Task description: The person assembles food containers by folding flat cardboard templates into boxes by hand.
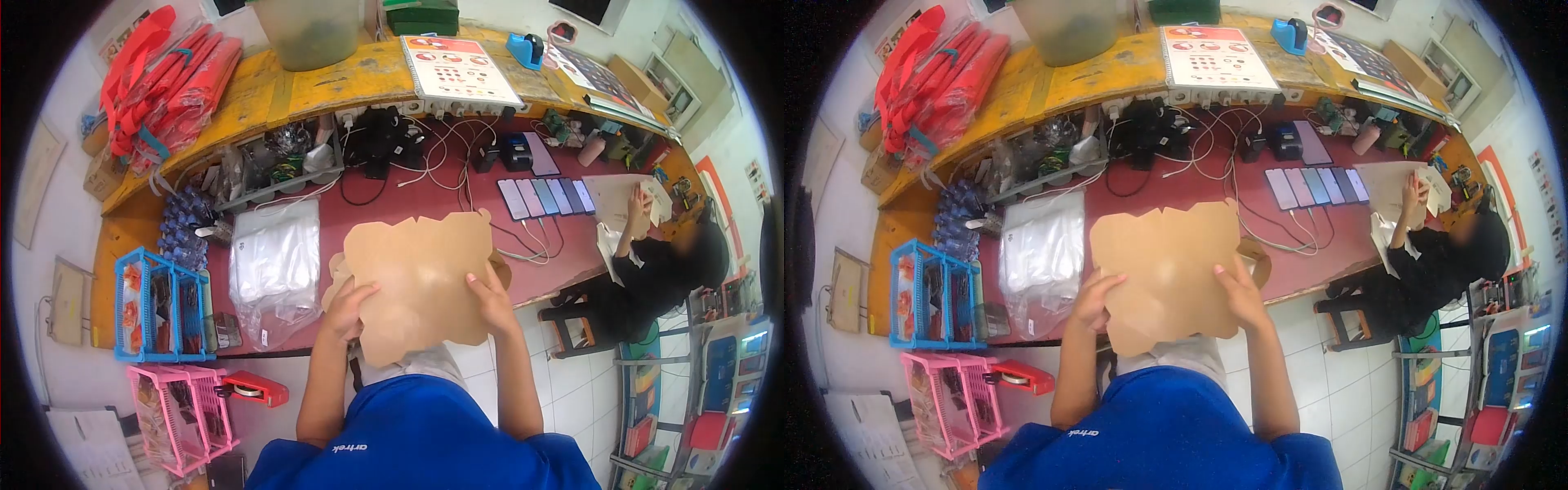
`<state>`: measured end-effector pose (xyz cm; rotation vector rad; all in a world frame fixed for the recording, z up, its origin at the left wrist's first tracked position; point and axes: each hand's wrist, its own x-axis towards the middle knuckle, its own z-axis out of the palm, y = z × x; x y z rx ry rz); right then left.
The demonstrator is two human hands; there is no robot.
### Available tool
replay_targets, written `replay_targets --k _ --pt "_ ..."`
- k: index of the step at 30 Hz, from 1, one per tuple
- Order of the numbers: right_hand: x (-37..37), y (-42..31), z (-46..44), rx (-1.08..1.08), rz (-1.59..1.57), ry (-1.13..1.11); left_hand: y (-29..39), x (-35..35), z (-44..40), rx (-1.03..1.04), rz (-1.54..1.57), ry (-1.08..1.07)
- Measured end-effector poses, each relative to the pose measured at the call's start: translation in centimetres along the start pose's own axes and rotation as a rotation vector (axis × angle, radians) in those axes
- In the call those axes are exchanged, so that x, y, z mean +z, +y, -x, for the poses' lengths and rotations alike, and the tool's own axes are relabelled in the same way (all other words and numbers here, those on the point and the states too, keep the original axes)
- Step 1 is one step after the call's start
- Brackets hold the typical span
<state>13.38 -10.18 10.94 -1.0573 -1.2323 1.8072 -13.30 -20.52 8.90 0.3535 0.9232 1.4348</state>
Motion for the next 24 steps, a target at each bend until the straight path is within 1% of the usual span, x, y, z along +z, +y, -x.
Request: replay_targets --k 2,3,5,6,8,12,14,15,17,21,23,24 --pt "-0.4 -0.8 0.6 0.053 -0.133 -0.065 0.7 -0.2 0.2 -0.009 -0.087 0.002" --pt "-0.7 -0.8 0.7 0.052 -0.131 -0.062 0.8 -0.6 0.4 -0.011 -0.086 -0.001" --pt "-1.1 -0.8 0.9 0.046 0.043 -0.14 1.1 -1.4 0.8 0.004 -0.114 -0.031" --pt "-1.2 -0.8 0.7 0.044 0.047 -0.138 1.2 -1.6 1.1 0.004 -0.112 -0.035" --pt "-1.1 -1.1 -0.1 -0.037 0.045 -0.119 1.5 -1.6 1.2 0.004 -0.112 -0.063" --pt "-0.8 -1.3 -0.9 0.003 0.056 -0.109 1.2 -2.6 0.5 -0.019 -0.13 -0.039" --pt "-1.2 0.0 -1.8 -0.064 -0.039 -0.163 1.0 -2.7 0.1 0.075 -0.155 -0.065" --pt "-1.1 0.7 -2.3 -0.061 -0.039 -0.168 0.8 -2.8 0.0 0.077 -0.154 -0.06" --pt "-0.6 1.4 -2.9 -0.098 -0.066 -0.125 0.2 -3.2 -0.3 0.14 -0.124 -0.06" --pt "-0.3 1.4 -3.0 -0.061 -0.05 -0.135 -0.8 -4.7 -1.2 0.17 -0.114 0.004" --pt "-0.9 2.3 -3.7 -0.048 0.212 -0.159 -0.9 -5.4 -1.8 0.2 -0.025 0.079" --pt "-0.8 2.6 -3.5 -0.046 0.215 -0.165 -1.0 -5.5 -1.9 0.204 -0.021 0.085"
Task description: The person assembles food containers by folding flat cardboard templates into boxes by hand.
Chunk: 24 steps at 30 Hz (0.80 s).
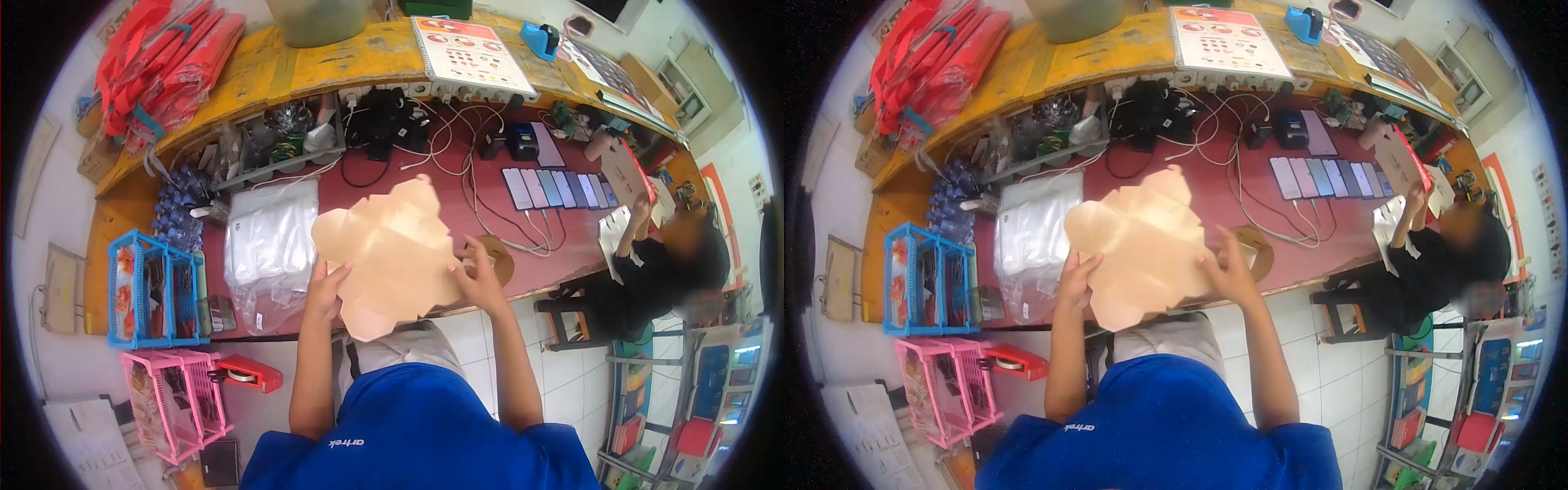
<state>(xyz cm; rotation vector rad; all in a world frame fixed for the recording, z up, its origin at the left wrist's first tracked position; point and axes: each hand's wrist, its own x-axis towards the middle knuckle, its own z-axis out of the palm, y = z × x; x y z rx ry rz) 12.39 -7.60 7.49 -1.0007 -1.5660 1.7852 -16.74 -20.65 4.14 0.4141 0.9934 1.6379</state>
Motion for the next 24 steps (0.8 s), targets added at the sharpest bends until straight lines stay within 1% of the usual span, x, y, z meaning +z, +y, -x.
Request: replay_targets --k 2,3,4,5,6,8,9,10,11,12,13,14,15,16,18,19,21,22,24 --pt "0.6 0.3 1.1 -0.459 0.827 0.334 -0.6 0.2 -0.3 0.063 0.051 0.208" --pt "2.2 -1.4 2.3 -0.488 0.737 0.275 -1.5 0.0 -0.5 0.071 0.061 0.224" --pt "3.3 -1.5 2.8 -0.486 0.741 0.251 -2.7 -0.1 -0.8 0.118 0.064 0.274" --pt "4.2 -1.3 3.5 -0.548 0.956 0.071 -4.1 -0.4 -0.9 0.158 0.065 0.324" --pt "5.3 -0.9 4.1 -0.602 1.161 -0.115 -5.2 -0.7 -1.0 0.147 0.069 0.344" --pt "6.3 2.4 2.7 -0.596 1.145 -0.119 -6.8 -1.2 -1.5 0.023 0.059 0.359" --pt "6.0 4.6 1.5 -0.617 1.075 -0.118 -7.6 -0.5 -1.4 0.093 0.092 0.384" --pt "5.6 6.7 0.4 -0.638 1.007 -0.12 -8.1 -1.1 -1.3 0.084 0.095 0.394" --pt "5.1 8.4 -0.3 -0.598 0.852 -0.11 -8.8 -2.1 -1.0 0.086 -0.145 0.446" --pt "4.8 9.0 -0.3 -0.589 0.85 -0.124 -8.9 -2.7 -0.6 0.088 -0.388 0.493" --pt "4.3 9.5 -0.3 -0.556 0.877 -0.122 -8.9 -3.4 0.3 0.081 -0.386 0.506" --pt "4.1 9.7 -0.4 -0.526 0.905 -0.117 -8.5 -3.7 1.5 0.338 -0.894 0.668" --pt "4.1 9.6 -0.1 -0.565 0.916 -0.139 -7.9 -3.9 2.3 0.598 -1.407 0.8" --pt "4.1 9.8 0.0 -0.555 0.918 -0.146 -7.0 -4.5 2.7 0.585 -1.406 0.801" --pt "4.0 10.9 0.3 -0.518 0.836 -0.22 -5.4 -5.4 4.1 0.579 -1.293 -0.008" --pt "4.1 11.5 0.4 -0.515 0.834 -0.236 -5.3 -4.9 4.6 0.569 -1.292 0.006" --pt "4.3 12.3 0.2 -0.396 0.75 -0.296 -5.5 -2.8 4.8 0.41 -1.416 -0.323" --pt "4.4 12.6 -0.1 -0.405 0.751 -0.308 -6.3 -3.0 4.5 0.414 -1.417 -0.307" --pt "4.5 12.9 -0.3 -0.308 0.685 -0.299 -8.6 -3.9 3.9 0.188 -1.446 -0.327"
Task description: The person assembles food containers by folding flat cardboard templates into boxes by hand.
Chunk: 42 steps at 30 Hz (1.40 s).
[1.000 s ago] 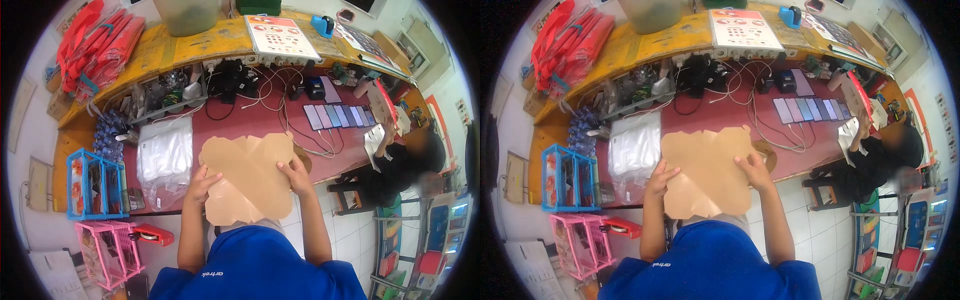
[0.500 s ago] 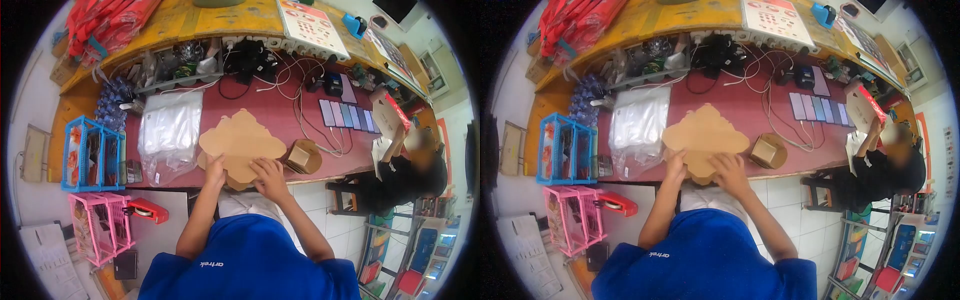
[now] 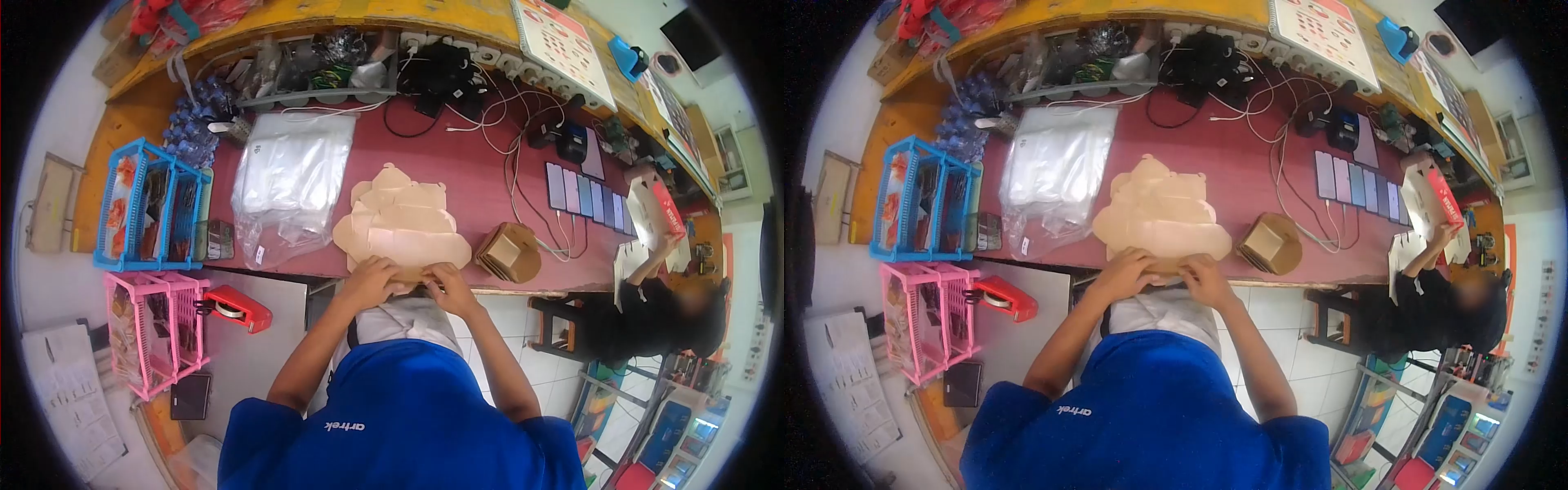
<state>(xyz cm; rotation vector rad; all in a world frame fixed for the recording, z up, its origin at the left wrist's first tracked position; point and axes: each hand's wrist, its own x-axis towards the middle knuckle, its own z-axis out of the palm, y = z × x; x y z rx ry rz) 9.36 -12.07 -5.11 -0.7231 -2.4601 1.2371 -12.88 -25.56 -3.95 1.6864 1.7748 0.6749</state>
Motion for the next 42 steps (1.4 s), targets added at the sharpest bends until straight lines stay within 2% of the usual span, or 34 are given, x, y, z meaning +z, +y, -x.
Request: replay_targets --k 1,3,5,7,10,12,14,16,20,21,22,23,24,25,26,28,29,30,32,33,34,36,37,39,40,42 --pt "0.1 0.3 -0.3 -0.002 0.002 -0.003 0.0 0.7 0.0 -0.036 0.013 0.041" --pt "0.3 0.9 -1.3 0.202 0.018 -0.018 -0.5 1.0 -0.8 -0.086 0.023 0.053" --pt "1.1 1.6 -2.0 0.237 0.017 0.01 -1.2 1.9 -1.4 -0.139 0.036 0.054" --pt "1.7 1.7 -2.7 0.263 0.017 0.043 -2.3 2.9 -2.5 -0.193 0.045 0.198" --pt "1.6 1.4 -3.4 0.36 0.047 0.058 -3.4 4.3 -3.5 -0.249 0.061 0.283" --pt "1.4 1.1 -3.9 0.464 0.095 0.0 -3.1 3.7 -4.0 -0.284 0.045 0.263" --pt "1.5 1.0 -4.4 0.431 0.115 0.042 -2.9 3.5 -4.3 -0.317 0.026 0.245" --pt "1.5 1.3 -4.5 0.395 0.135 0.08 -3.1 3.7 -4.4 -0.299 -0.005 0.33" --pt "-0.7 1.9 -3.6 0.264 -0.127 -0.057 -2.7 1.7 -3.0 -0.325 0.06 0.231" --pt "-1.6 2.3 -3.6 0.233 -0.239 -0.13 -2.2 0.4 -1.6 -0.125 0.03 0.293" --pt "-2.6 2.1 -4.0 0.215 -0.225 -0.142 -1.9 -1.1 -0.5 0.077 -0.012 0.351" --pt "-3.5 1.8 -4.1 0.061 -0.209 -0.153 -1.9 -2.2 0.3 0.071 -0.014 0.37" --pt "-4.3 1.6 -4.1 -0.087 -0.2 -0.162 -2.0 -3.0 1.3 0.083 -0.147 0.371" --pt "-5.0 1.5 -4.3 -0.058 -0.23 -0.188 -2.2 -3.7 2.1 0.095 -0.281 0.363" --pt "-5.6 1.9 -4.6 -0.06 -0.236 -0.191 -3.0 -4.0 2.7 0.089 -0.285 0.362" --pt "-6.2 2.7 -5.0 -0.119 0.038 -0.139 -4.8 -3.8 3.3 0.11 -0.349 0.38" --pt "-6.3 1.9 -4.9 -0.08 0.345 -0.02 -4.4 -3.9 3.5 0.11 -0.348 0.375" --pt "-6.4 1.9 -5.3 -0.077 0.345 -0.018 -3.3 -4.3 3.4 0.159 -0.309 0.404" --pt "-7.0 2.0 -6.0 -0.14 0.413 0.13 -0.7 -4.7 3.3 0.209 -0.264 0.435" --pt "-7.0 2.0 -6.2 -0.142 0.415 0.127 0.9 -4.8 3.4 0.301 -0.229 0.493" --pt "-6.9 2.0 -6.2 -0.08 0.181 0.151 2.1 -4.8 3.6 0.39 -0.193 0.548" --pt "-6.5 1.6 -5.6 0.057 -0.289 0.196 3.4 -4.1 3.9 0.408 -0.167 0.544" --pt "-6.3 1.4 -5.2 0.061 -0.291 0.196 3.8 -3.9 3.9 0.439 -0.146 0.543" --pt "-6.8 -1.7 -5.0 0.081 0.035 0.299 4.3 -3.6 3.8 0.444 -0.148 0.542" --pt "-7.2 -3.3 -4.7 0.076 0.033 0.295 4.5 -3.6 3.5 0.446 -0.152 0.549" --pt "-7.4 -6.2 -3.0 -0.17 0.338 0.273 4.1 -3.1 2.9 0.441 -0.149 0.529"
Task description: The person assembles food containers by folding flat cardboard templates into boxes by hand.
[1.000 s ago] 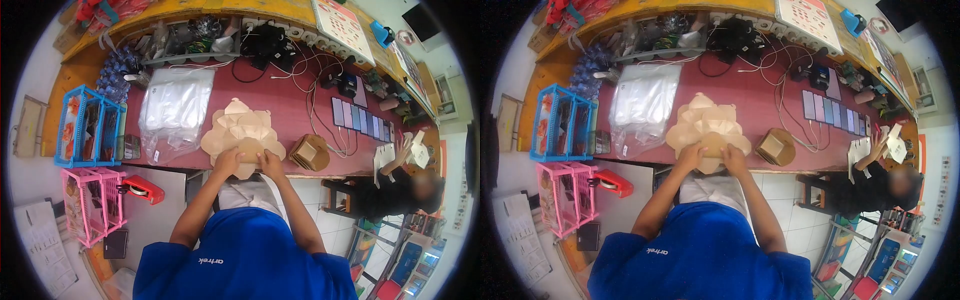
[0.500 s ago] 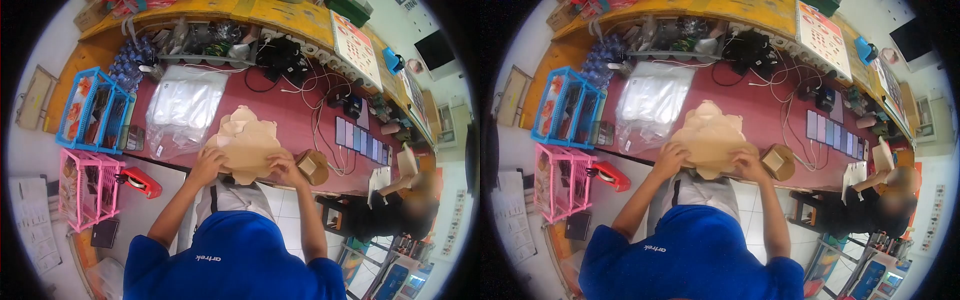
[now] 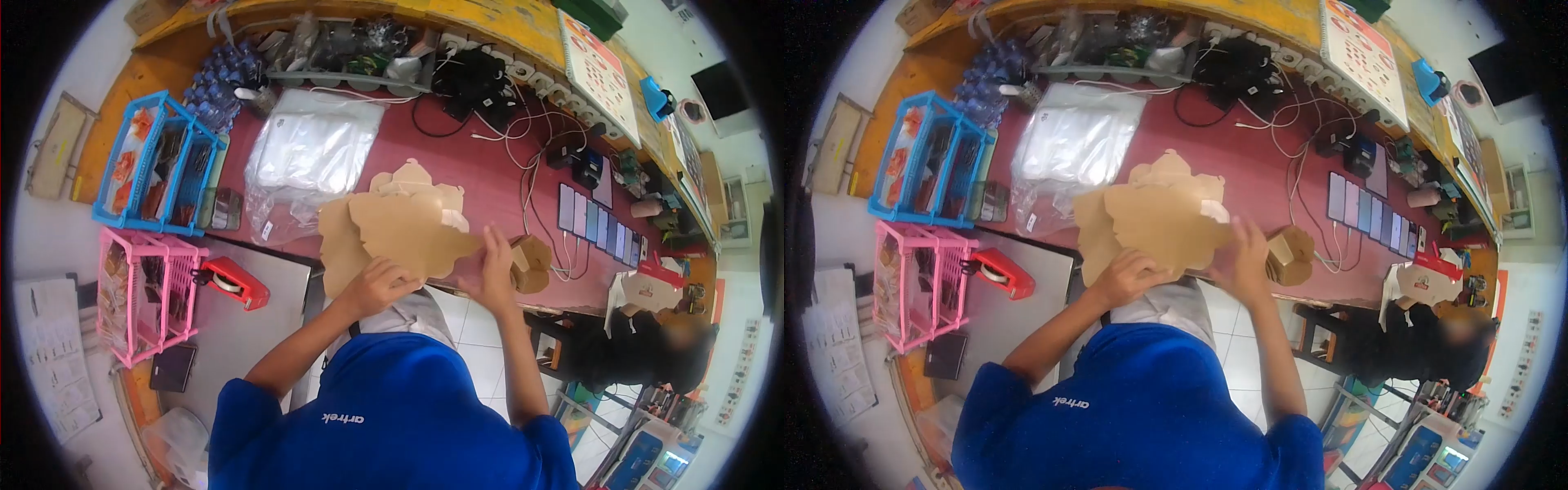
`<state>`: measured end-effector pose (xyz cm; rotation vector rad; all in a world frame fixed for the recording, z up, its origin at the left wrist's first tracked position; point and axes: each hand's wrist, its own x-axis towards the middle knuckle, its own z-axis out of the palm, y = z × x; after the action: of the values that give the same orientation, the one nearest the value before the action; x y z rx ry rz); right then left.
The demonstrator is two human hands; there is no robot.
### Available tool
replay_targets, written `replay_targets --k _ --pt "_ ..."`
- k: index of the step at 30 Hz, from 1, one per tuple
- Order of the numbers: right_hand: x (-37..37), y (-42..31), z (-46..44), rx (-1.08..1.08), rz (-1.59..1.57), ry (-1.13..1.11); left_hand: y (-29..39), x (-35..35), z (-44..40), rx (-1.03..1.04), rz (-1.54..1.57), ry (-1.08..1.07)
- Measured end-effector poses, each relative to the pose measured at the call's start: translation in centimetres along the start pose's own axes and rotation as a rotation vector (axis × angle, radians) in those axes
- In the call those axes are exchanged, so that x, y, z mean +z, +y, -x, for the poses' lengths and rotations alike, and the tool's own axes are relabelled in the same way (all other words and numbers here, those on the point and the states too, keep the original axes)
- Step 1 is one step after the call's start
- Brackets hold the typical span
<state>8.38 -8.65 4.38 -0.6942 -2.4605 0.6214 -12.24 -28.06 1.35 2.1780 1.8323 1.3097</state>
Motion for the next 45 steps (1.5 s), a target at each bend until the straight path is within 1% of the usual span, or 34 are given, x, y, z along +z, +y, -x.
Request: replay_targets --k 1,3,4,6,8,10,11,12,13,14,16,17,19,20,22,23,24,25,26,28,29,30,31,32,34,35,36,38,39,41,42,43,44,45 --pt "0.1 -1.3 0.3 -0.003 -0.007 -0.01 -0.2 0.5 0.0 0.01 0.009 -0.019" --pt "1.3 -3.7 0.6 -0.162 0.236 -0.35 -0.5 2.0 -0.5 0.016 0.04 -0.019" --pt "2.6 -3.2 0.8 -0.156 0.238 -0.343 -0.8 2.6 -0.7 0.026 0.079 -0.016" --pt "5.3 -1.9 0.7 -0.151 0.181 -0.254 -1.6 2.7 -0.6 -0.02 0.081 0.032" --pt "5.5 -1.5 0.2 -0.153 0.224 -0.189 -2.4 2.3 0.9 -0.069 0.078 0.08" --pt "5.5 -1.0 0.0 -0.121 0.246 -0.135 -4.3 1.9 3.7 -0.479 -0.159 0.048" --pt "5.3 -0.9 -0.4 -0.137 0.241 -0.102 -5.0 2.0 4.0 -0.473 -0.161 0.043" --pt "5.4 -0.4 -0.6 -0.133 0.24 -0.099 -5.7 2.3 4.2 -0.525 -0.31 -0.123" --pt "5.4 0.2 -0.9 -0.08 0.164 -0.016 -6.3 2.6 4.6 -0.577 -0.456 -0.29" --pt "5.1 0.2 -1.5 -0.029 0.09 0.068 -6.5 3.0 4.3 -0.578 -0.455 -0.289" --pt "3.5 0.3 -2.4 0.019 0.055 0.099 -6.7 4.4 3.1 -0.571 -0.382 -0.403" --pt "2.7 0.2 -2.6 0.153 -0.039 0.136 -6.4 4.8 2.6 -0.573 -0.378 -0.398" --pt "1.4 0.6 -3.1 0.394 -0.13 0.162 -5.9 5.5 1.6 -0.659 -0.391 -0.518" --pt "0.9 0.8 -3.3 0.398 -0.128 0.167 -6.2 6.5 1.6 -0.654 -0.39 -0.521" --pt "0.0 0.5 -3.8 0.327 -0.284 0.257 -7.2 8.8 2.1 -0.726 -0.357 -0.501" --pt "-0.9 -0.9 -4.1 0.268 -0.289 0.238 -7.2 9.5 1.3 -0.729 -0.358 -0.505" --pt "-0.6 -1.5 -3.6 0.275 -0.294 0.236 -7.1 10.1 0.3 -0.77 -0.334 -0.422" --pt "-0.5 -2.0 -3.0 0.081 -0.172 0.189 -7.0 10.3 -0.3 -0.808 -0.308 -0.339" --pt "-0.5 -2.4 -2.6 -0.118 -0.045 0.141 -7.3 9.8 -0.3 -0.806 -0.305 -0.339" --pt "0.5 -2.9 -0.9 -0.173 0.063 0.066 -8.5 7.7 0.6 -0.851 0.167 0.088" --pt "1.5 -2.2 0.1 -0.154 0.063 0.034 -9.1 6.7 2.0 -0.847 0.17 0.086" --pt "2.6 -1.1 0.7 -0.148 0.063 0.038 -9.8 5.9 4.2 -0.829 0.021 0.317" --pt "3.7 -0.1 1.7 -0.149 0.072 -0.033 -9.7 5.3 5.8 -0.805 -0.13 0.539" --pt "4.6 0.6 2.6 -0.148 0.077 -0.108 -8.4 4.1 5.7 -0.808 -0.132 0.523" --pt "5.8 1.4 3.4 -0.131 0.06 -0.156 -5.1 0.8 3.4 -0.443 -0.062 0.214" --pt "6.1 1.6 3.6 -0.124 0.041 -0.207 -5.1 1.6 3.1 -0.309 0.082 0.058" --pt "6.4 1.6 4.1 -0.119 0.021 -0.262 -4.3 2.3 2.4 -0.318 0.082 0.053" --pt "7.0 1.8 4.7 -0.085 -0.065 -0.304 -3.3 3.4 0.8 -0.18 0.041 -0.202" --pt "7.3 2.1 4.6 -0.046 -0.145 -0.336 -3.8 4.1 1.0 -0.178 0.036 -0.195" --pt "7.7 2.9 4.2 0.01 -0.134 -0.378 -4.7 5.8 1.7 -0.233 0.137 -0.452" --pt "7.9 3.3 4.2 0.072 -0.127 -0.422 -4.9 6.5 2.0 -0.232 0.142 -0.453" --pt "8.1 3.6 4.2 0.077 -0.127 -0.424 -5.0 7.2 2.3 -0.392 0.202 -0.429" --pt "8.5 3.6 4.1 0.15 -0.179 -0.38 -5.1 7.5 2.6 -0.551 0.258 -0.404" --pt "8.9 3.6 3.8 0.222 -0.232 -0.332 -5.3 7.7 2.8 -0.551 0.258 -0.411"
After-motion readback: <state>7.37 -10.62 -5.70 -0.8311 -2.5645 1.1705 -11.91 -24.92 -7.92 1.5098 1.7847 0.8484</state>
